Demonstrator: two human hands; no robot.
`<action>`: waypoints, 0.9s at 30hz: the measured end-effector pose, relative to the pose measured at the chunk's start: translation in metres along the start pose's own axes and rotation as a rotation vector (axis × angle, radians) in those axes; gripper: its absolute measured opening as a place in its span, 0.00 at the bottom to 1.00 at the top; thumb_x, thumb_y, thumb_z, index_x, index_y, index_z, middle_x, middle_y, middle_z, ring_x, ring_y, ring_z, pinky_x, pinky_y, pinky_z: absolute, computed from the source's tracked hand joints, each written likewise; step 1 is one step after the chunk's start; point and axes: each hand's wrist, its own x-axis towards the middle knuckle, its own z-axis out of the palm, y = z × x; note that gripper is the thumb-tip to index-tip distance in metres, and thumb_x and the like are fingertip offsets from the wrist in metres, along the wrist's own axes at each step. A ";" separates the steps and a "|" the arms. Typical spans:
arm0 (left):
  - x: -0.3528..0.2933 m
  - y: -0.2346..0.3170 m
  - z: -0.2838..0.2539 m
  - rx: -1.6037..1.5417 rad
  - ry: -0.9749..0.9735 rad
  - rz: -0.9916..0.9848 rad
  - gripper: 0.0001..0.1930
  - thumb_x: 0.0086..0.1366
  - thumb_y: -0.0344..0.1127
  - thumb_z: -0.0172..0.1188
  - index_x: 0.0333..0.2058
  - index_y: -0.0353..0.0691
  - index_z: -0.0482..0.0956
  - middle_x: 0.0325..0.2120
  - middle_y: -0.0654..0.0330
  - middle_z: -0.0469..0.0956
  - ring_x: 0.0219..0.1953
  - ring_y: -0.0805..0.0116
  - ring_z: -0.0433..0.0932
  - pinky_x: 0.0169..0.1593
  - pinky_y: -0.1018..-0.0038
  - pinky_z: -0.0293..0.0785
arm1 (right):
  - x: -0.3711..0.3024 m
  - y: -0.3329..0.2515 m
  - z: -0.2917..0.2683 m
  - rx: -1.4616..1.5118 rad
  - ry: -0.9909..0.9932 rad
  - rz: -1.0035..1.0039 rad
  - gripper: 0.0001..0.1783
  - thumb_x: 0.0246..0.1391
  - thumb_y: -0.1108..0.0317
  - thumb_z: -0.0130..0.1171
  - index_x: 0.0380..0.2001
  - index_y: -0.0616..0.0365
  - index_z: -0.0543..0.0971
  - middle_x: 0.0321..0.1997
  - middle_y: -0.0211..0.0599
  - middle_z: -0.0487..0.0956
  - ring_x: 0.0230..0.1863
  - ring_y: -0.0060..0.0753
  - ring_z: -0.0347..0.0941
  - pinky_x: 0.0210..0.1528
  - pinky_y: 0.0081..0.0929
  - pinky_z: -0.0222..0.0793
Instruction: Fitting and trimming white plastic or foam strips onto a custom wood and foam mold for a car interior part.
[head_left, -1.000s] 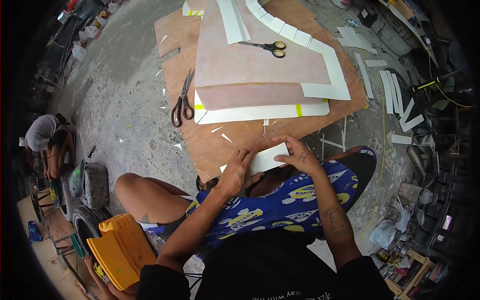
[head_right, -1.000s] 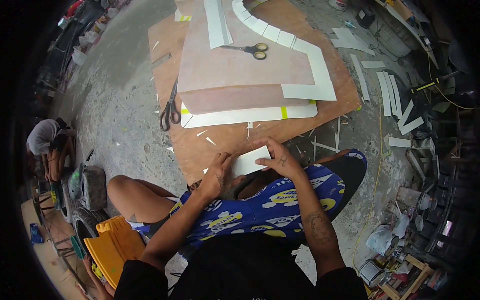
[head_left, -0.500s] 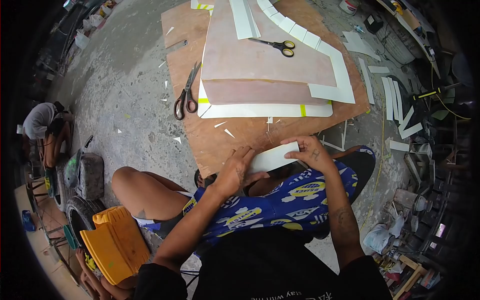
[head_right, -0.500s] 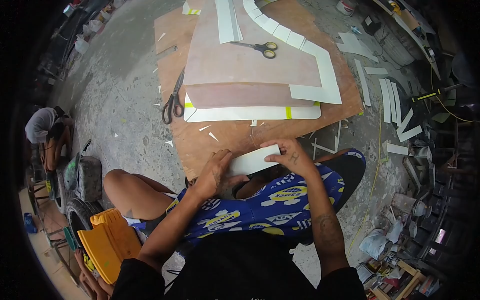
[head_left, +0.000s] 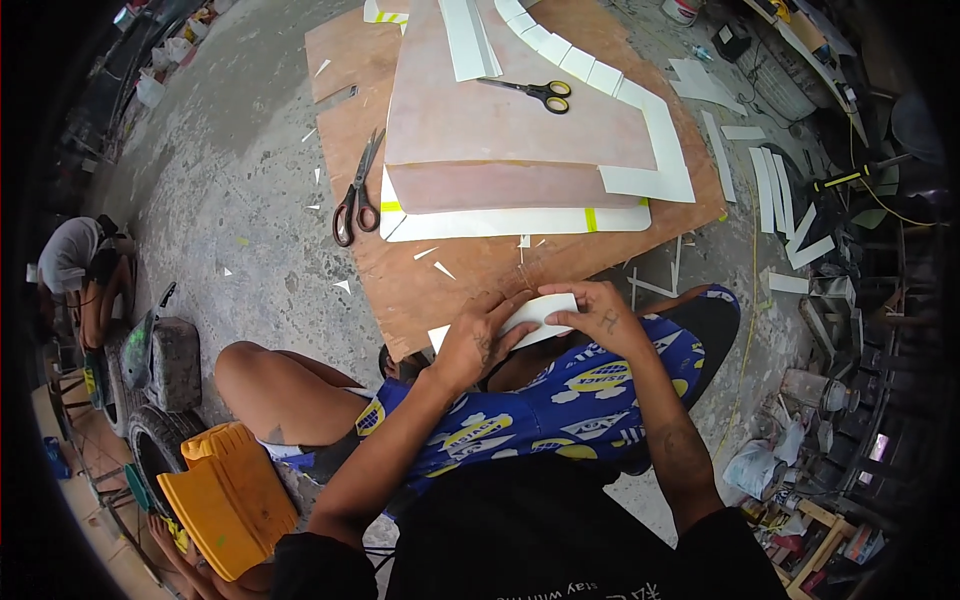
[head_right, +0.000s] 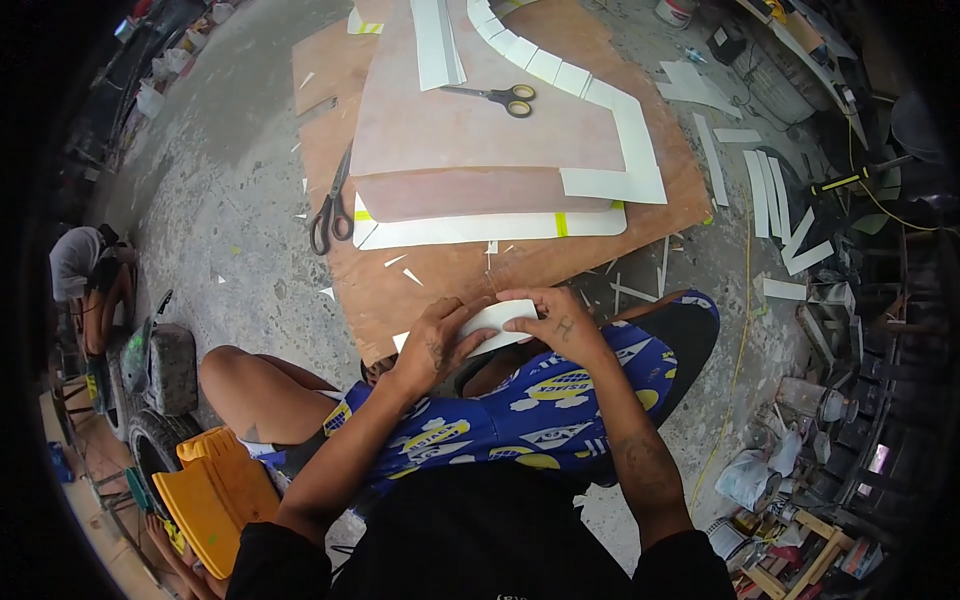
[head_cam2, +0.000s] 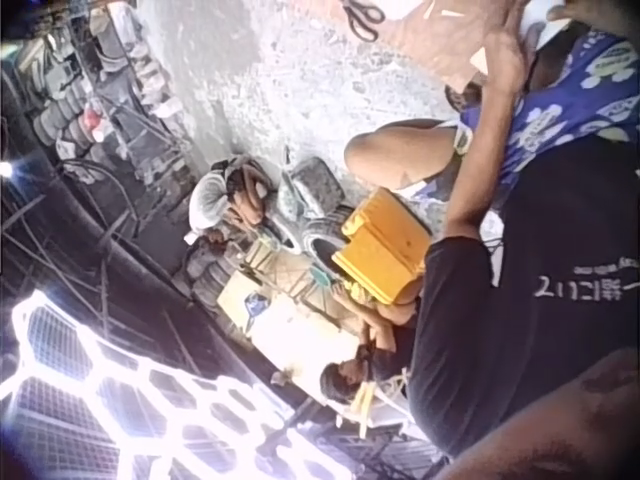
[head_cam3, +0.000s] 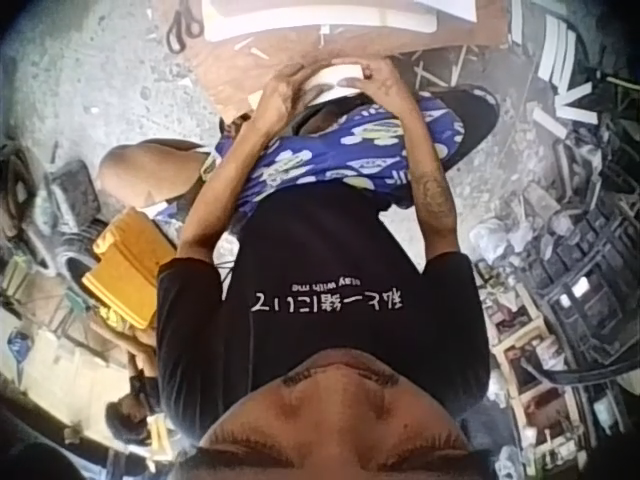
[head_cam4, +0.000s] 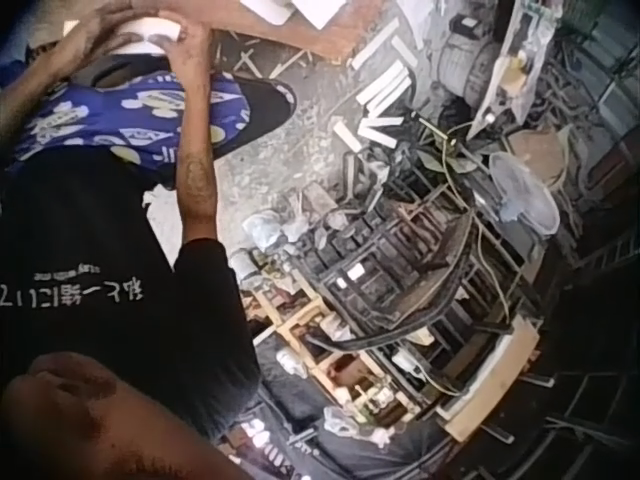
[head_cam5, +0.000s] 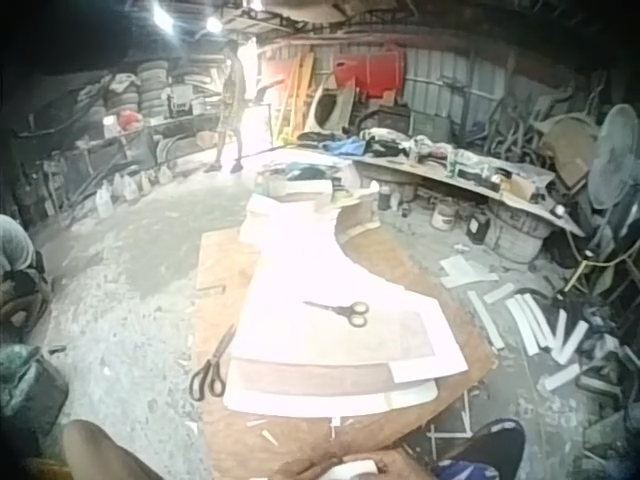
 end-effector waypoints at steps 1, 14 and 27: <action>0.002 0.008 -0.006 -0.005 0.000 0.002 0.21 0.60 0.35 0.65 0.51 0.37 0.76 0.33 0.48 0.75 0.35 0.51 0.77 0.38 0.64 0.74 | -0.008 -0.010 0.000 -0.130 0.056 -0.094 0.20 0.52 0.73 0.66 0.49 0.60 0.80 0.37 0.37 0.83 0.34 0.20 0.77 0.33 0.17 0.74; -0.009 0.007 -0.035 -0.055 -0.155 -0.163 0.13 0.60 0.30 0.64 0.43 0.33 0.80 0.33 0.47 0.81 0.32 0.58 0.80 0.37 0.71 0.75 | -0.016 -0.016 -0.016 -0.107 0.049 -0.098 0.16 0.53 0.74 0.64 0.47 0.62 0.80 0.39 0.39 0.83 0.35 0.19 0.77 0.37 0.20 0.75; 0.029 0.032 -0.040 -0.576 -0.048 -0.323 0.08 0.63 0.32 0.64 0.37 0.34 0.80 0.30 0.63 0.80 0.34 0.75 0.77 0.39 0.78 0.73 | -0.030 -0.047 0.029 0.147 0.241 0.005 0.16 0.54 0.63 0.67 0.40 0.64 0.80 0.34 0.33 0.81 0.36 0.17 0.75 0.37 0.18 0.71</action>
